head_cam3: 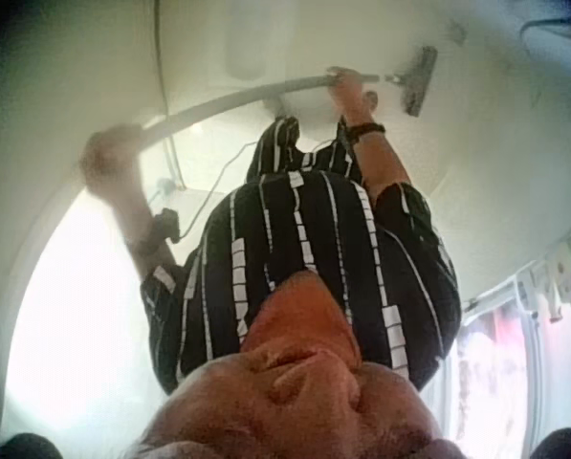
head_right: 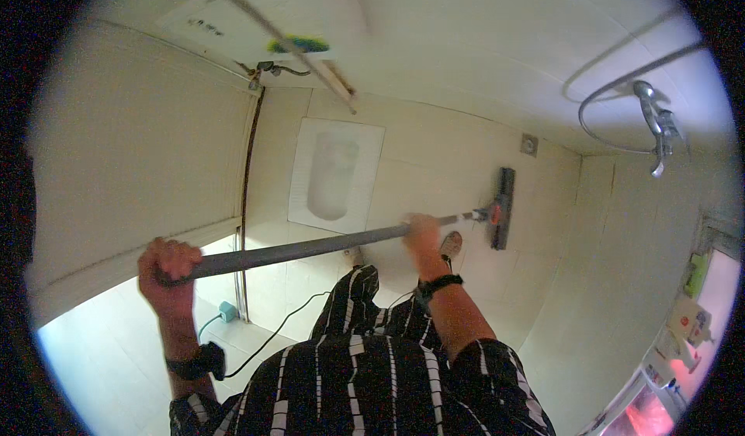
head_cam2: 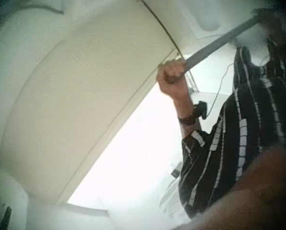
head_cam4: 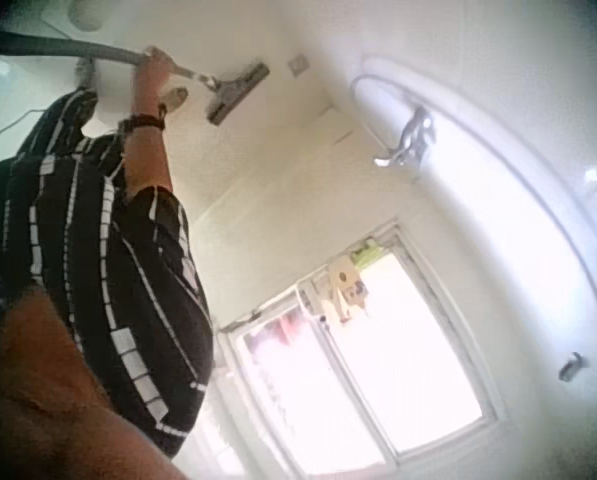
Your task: The recorder uses a squeegee to clean water off the bathroom floor and walls.
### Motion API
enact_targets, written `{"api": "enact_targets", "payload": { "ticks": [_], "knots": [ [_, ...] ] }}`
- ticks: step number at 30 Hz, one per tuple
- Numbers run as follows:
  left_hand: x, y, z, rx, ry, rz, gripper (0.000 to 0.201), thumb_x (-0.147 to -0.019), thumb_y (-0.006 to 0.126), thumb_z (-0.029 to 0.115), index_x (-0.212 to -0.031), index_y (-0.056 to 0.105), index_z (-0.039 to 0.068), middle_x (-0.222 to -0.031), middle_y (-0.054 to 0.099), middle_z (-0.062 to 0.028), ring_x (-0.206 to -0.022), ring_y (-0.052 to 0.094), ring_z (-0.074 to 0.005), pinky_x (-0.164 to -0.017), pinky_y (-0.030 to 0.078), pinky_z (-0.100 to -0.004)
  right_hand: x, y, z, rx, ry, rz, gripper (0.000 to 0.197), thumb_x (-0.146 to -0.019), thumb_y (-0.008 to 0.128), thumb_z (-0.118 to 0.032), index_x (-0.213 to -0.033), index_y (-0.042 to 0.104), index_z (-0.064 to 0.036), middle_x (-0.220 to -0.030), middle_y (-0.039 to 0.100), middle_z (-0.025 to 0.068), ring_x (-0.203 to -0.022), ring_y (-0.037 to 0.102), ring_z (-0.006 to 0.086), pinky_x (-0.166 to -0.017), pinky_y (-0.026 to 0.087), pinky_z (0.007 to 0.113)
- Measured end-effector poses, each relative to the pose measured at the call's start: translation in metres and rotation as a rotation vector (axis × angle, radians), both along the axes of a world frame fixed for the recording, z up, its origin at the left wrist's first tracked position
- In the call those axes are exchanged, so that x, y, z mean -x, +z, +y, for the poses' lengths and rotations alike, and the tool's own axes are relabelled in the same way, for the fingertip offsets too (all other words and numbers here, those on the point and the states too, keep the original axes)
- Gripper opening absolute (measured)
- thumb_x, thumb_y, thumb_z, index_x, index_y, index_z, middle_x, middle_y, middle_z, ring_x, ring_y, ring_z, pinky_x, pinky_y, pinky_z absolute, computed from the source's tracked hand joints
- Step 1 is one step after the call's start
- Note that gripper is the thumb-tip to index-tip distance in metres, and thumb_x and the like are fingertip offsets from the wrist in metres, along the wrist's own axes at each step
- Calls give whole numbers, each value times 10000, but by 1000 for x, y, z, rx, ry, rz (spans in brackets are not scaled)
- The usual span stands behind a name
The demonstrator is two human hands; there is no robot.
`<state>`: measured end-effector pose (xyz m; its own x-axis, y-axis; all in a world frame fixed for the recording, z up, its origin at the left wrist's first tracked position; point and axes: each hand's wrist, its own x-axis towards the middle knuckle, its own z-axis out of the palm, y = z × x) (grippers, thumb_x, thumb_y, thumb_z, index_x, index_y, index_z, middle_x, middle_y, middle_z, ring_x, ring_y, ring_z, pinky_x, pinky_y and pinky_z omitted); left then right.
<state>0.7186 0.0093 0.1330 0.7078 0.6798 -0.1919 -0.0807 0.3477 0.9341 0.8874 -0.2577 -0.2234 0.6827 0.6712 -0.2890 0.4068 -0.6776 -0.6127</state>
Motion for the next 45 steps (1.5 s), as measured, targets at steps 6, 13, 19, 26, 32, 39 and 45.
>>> {"api": "enact_targets", "payload": {
  "ticks": [6, 13, 19, 26, 32, 39, 45],
  "knots": [
    [141, 67, 107, -39, 184, -84, 282, -900, 394, 146, -634, 302, 117, -542, 271, 12, -505, 266, -106, -579, 285, -276, 100, 46, 179, -53, 225, 79, 120, -660, 569, -99, -766, 611, -135, -771, 602, 95, -794, 552, 320, -694, 434, 403],
    [233, 160, 137, -435, 845, 119, 160, -910, 384, 135, -801, 451, 39, -632, 370, -31, -544, 334, -125, -644, 334, -288, 179, 119, 302, -320, 392, 124, 153, -674, 592, -63, -803, 620, -141, -743, 621, 94, -761, 588, 286, -686, 446, 400],
    [256, 165, 139, -779, 1298, 201, 196, -894, 412, 128, -995, 491, -21, -733, 415, -68, -608, 379, -144, -633, 368, -263, 192, 152, 308, -382, 414, 109, 158, -669, 594, -66, -802, 621, -147, -727, 621, 69, -744, 586, 257, -717, 418, 388],
    [263, 68, 139, -164, 209, -298, 153, -900, 369, 195, -801, 409, 85, -651, 356, -16, -593, 342, -140, -594, 318, -310, 119, 119, 231, -297, 250, 47, 128, -640, 627, -117, -765, 629, -144, -715, 611, 74, -741, 575, 288, -699, 415, 395],
    [122, -22, 93, 24, 195, -211, 331, -915, 313, 244, -611, 344, 118, -501, 342, -24, -491, 351, -162, -616, 375, -359, 11, 55, 132, -89, 37, -131, 115, -669, 691, -185, -686, 626, -92, -685, 592, 125, -691, 553, 329, -610, 436, 388],
    [-58, -85, 46, 32, -229, -124, 298, -917, 355, 258, -666, 407, 106, -576, 413, -26, -582, 442, -171, -810, 410, -428, -101, 12, 21, 107, -340, -245, 185, -684, 695, -235, -742, 575, -108, -851, 584, 77, -802, 549, 309, -670, 446, 399],
    [-120, -85, 51, 172, -114, -64, 283, -909, 381, 233, -666, 399, 89, -588, 424, -40, -599, 451, -181, -803, 409, -432, -136, 0, 41, 147, -306, -221, 196, -703, 691, -255, -756, 572, -108, -843, 568, 67, -809, 546, 293, -696, 448, 384]
  ]
}}
